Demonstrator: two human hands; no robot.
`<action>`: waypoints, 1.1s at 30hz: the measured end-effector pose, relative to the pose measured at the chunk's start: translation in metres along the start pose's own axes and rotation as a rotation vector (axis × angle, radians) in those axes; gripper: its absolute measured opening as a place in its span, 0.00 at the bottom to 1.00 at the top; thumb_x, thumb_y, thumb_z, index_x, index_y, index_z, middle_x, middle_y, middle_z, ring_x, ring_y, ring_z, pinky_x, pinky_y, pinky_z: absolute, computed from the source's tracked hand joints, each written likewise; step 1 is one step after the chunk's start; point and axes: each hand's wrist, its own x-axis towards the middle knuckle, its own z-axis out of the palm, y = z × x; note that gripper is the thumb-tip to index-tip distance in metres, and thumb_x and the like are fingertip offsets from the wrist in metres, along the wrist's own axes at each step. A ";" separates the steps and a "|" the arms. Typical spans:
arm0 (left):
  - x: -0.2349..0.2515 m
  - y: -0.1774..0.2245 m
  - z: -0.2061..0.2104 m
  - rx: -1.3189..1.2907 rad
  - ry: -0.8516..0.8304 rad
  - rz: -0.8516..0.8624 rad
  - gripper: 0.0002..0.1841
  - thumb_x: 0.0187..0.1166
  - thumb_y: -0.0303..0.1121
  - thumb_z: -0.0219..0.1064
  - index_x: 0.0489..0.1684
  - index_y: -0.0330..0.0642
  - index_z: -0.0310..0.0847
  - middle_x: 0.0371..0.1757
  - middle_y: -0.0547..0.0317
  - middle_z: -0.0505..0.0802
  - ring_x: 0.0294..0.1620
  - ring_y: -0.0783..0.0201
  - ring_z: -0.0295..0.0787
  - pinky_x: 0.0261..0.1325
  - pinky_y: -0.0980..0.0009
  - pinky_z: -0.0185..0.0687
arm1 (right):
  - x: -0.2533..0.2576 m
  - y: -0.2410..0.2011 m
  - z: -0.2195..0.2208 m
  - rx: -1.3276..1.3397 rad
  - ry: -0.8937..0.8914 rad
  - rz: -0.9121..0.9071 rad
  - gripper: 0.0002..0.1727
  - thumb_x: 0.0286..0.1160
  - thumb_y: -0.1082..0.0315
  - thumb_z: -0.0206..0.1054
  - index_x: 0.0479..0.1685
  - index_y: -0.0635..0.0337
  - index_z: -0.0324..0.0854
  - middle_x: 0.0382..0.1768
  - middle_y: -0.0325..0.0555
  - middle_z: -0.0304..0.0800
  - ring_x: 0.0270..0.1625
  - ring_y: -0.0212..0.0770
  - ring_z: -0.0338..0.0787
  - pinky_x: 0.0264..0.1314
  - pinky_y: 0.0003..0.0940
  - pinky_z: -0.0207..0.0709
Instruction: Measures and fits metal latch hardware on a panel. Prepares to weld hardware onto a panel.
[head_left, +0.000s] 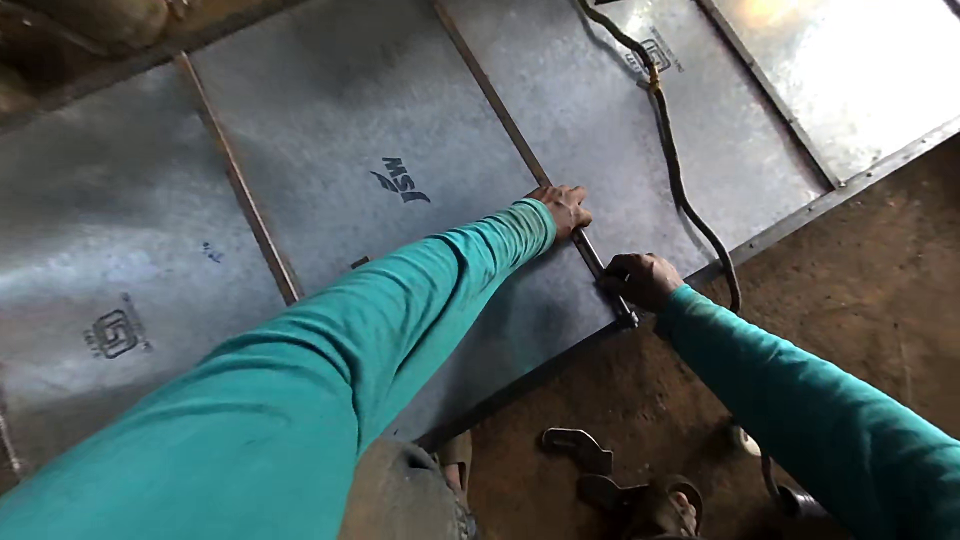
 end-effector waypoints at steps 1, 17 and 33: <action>0.000 0.000 0.000 -0.015 0.000 -0.006 0.16 0.85 0.32 0.65 0.69 0.51 0.86 0.76 0.39 0.80 0.73 0.36 0.80 0.71 0.38 0.77 | 0.000 0.004 -0.003 0.016 -0.001 -0.007 0.14 0.80 0.53 0.69 0.46 0.54 0.91 0.40 0.50 0.95 0.47 0.56 0.93 0.51 0.68 0.81; -0.006 0.015 0.003 0.054 -0.031 -0.178 0.20 0.88 0.33 0.60 0.78 0.55 0.78 0.77 0.30 0.76 0.64 0.28 0.85 0.61 0.32 0.80 | -0.011 0.021 -0.054 0.056 0.137 -0.018 0.16 0.83 0.55 0.67 0.46 0.59 0.90 0.39 0.51 0.94 0.44 0.52 0.93 0.53 0.62 0.81; -0.009 0.037 -0.004 0.203 -0.114 -0.017 0.18 0.92 0.27 0.52 0.72 0.44 0.81 0.70 0.31 0.83 0.66 0.29 0.85 0.64 0.34 0.79 | -0.068 0.062 -0.076 0.085 0.207 0.142 0.16 0.82 0.55 0.69 0.47 0.60 0.90 0.38 0.54 0.92 0.42 0.54 0.91 0.50 0.64 0.80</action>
